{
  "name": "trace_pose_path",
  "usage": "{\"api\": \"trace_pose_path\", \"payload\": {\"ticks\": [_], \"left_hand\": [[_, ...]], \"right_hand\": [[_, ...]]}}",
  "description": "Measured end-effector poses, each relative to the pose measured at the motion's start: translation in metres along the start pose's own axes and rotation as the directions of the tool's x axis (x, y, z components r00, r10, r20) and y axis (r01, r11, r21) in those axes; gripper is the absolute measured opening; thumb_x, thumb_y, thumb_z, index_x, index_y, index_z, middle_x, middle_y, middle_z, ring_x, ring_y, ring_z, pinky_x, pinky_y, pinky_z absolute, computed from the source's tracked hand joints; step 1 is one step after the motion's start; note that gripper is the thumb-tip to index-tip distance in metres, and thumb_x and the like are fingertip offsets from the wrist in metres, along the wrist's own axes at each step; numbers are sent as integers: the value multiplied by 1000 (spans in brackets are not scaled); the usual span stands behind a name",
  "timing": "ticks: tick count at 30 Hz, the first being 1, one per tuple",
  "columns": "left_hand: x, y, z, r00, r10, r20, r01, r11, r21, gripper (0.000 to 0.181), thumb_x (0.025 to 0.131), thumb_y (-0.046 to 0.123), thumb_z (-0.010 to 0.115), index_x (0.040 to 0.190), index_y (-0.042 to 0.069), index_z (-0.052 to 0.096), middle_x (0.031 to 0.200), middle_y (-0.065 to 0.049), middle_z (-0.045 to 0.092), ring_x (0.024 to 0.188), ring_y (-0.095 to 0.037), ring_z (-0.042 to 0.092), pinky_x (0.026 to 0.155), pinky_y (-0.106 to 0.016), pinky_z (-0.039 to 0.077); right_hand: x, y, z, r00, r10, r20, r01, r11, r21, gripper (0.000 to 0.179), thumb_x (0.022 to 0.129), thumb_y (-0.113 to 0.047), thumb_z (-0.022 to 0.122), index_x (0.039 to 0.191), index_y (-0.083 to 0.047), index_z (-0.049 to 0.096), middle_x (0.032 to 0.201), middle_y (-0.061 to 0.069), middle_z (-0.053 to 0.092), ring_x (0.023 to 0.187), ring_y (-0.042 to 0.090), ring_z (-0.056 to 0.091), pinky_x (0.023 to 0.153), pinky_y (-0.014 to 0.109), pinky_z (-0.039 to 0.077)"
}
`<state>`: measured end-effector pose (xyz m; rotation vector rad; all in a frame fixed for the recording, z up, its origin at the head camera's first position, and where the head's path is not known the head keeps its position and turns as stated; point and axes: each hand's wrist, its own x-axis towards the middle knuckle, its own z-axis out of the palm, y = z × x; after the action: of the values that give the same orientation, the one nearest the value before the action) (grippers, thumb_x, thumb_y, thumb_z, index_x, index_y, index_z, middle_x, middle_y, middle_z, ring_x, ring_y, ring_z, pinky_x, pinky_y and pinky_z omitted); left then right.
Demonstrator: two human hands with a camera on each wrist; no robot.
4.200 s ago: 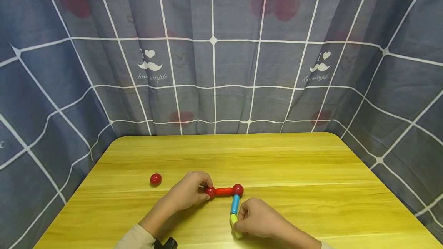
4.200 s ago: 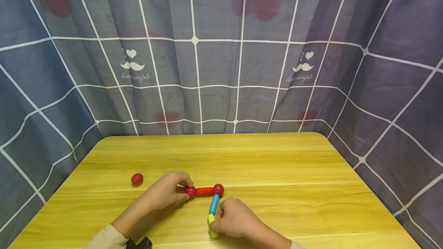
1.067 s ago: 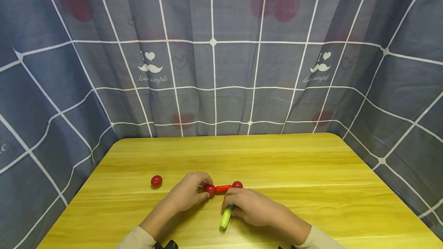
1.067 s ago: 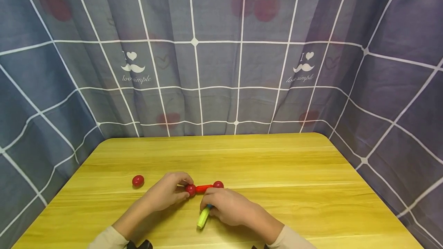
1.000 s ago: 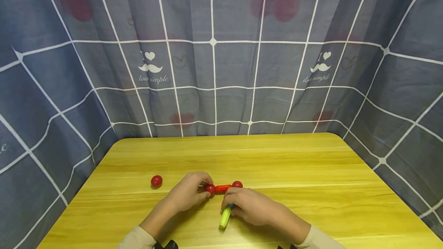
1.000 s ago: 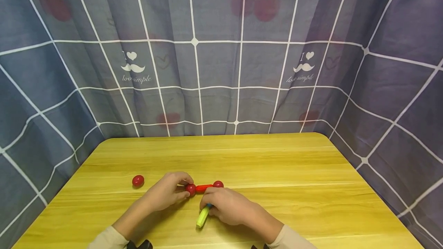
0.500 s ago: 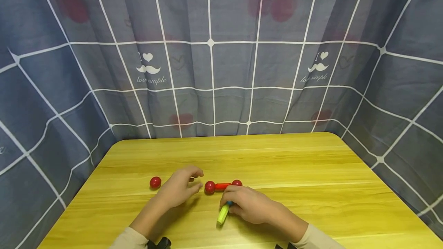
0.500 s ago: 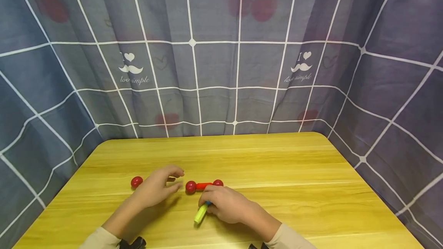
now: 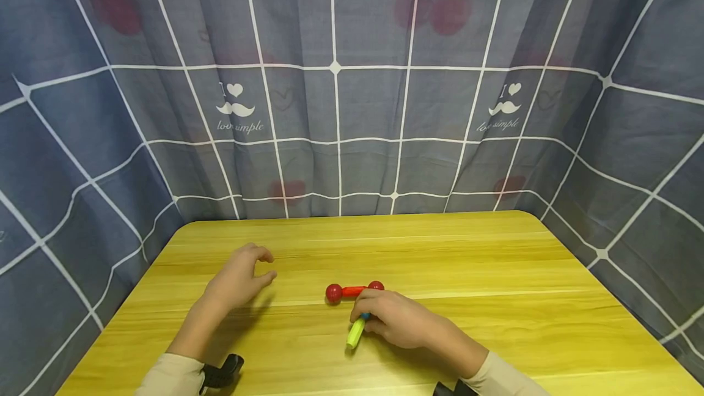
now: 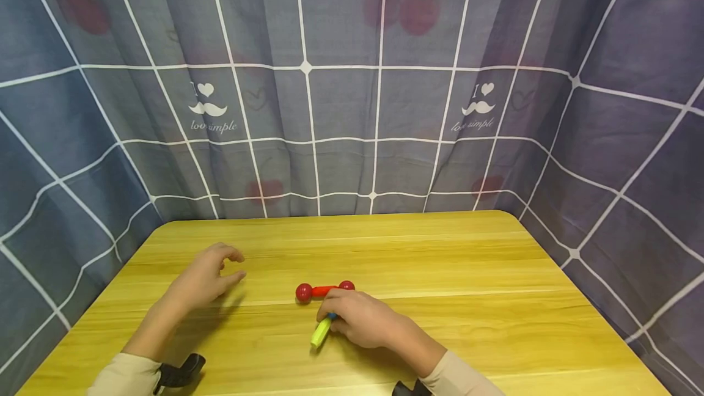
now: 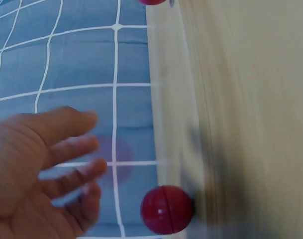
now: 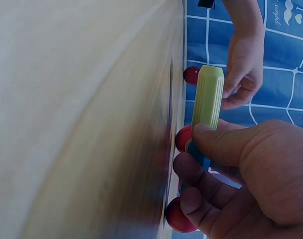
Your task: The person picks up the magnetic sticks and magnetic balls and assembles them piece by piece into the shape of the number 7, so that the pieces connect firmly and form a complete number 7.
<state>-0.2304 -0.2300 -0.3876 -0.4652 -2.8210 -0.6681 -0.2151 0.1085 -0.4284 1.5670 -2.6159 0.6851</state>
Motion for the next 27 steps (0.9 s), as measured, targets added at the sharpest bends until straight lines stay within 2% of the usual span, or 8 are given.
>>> {"api": "trace_pose_path", "payload": {"ticks": [4,7,13,18,27], "left_hand": [[-6,-4,-5,993,-116,34,112,988,102,32,80,14,78,105,-1,66,100,-18,57,90,-39,53,74,-50,50],[-9,-7,-6,985,-165,42,156,973,172,32,76,9,77,103,-2,65,95,-17,55,84,-39,50,70,-49,49],[-11,-11,-4,985,-149,86,136,981,140,21,71,-1,73,89,-2,63,82,-10,52,72,-24,48,63,-38,46],[-11,-10,-1,986,-130,107,119,987,106,18,68,-6,71,80,1,61,76,-7,52,69,-22,46,60,-35,44],[-10,9,10,987,-65,149,64,998,18,21,66,-3,76,76,5,60,68,-1,52,63,-17,46,55,-30,42]], "right_hand": [[-1,1,-1,1000,0,-5,0,1000,-2,19,92,-12,68,108,-21,66,108,-13,57,98,0,56,87,18,48],[-1,1,-2,1000,2,-5,-2,1000,3,19,92,-12,68,108,-21,66,108,-14,57,98,-1,56,87,19,48],[0,1,-1,1000,6,4,-6,1000,7,17,92,-14,67,108,-21,66,108,-14,57,98,-1,55,87,18,48],[-1,2,-1,1000,7,7,-7,1000,7,17,92,-14,67,108,-21,65,108,-13,57,98,-1,55,86,18,48],[-2,1,-1,1000,10,14,-10,1000,10,19,92,-12,67,109,-21,65,110,-13,57,99,-1,55,87,19,49]]}}
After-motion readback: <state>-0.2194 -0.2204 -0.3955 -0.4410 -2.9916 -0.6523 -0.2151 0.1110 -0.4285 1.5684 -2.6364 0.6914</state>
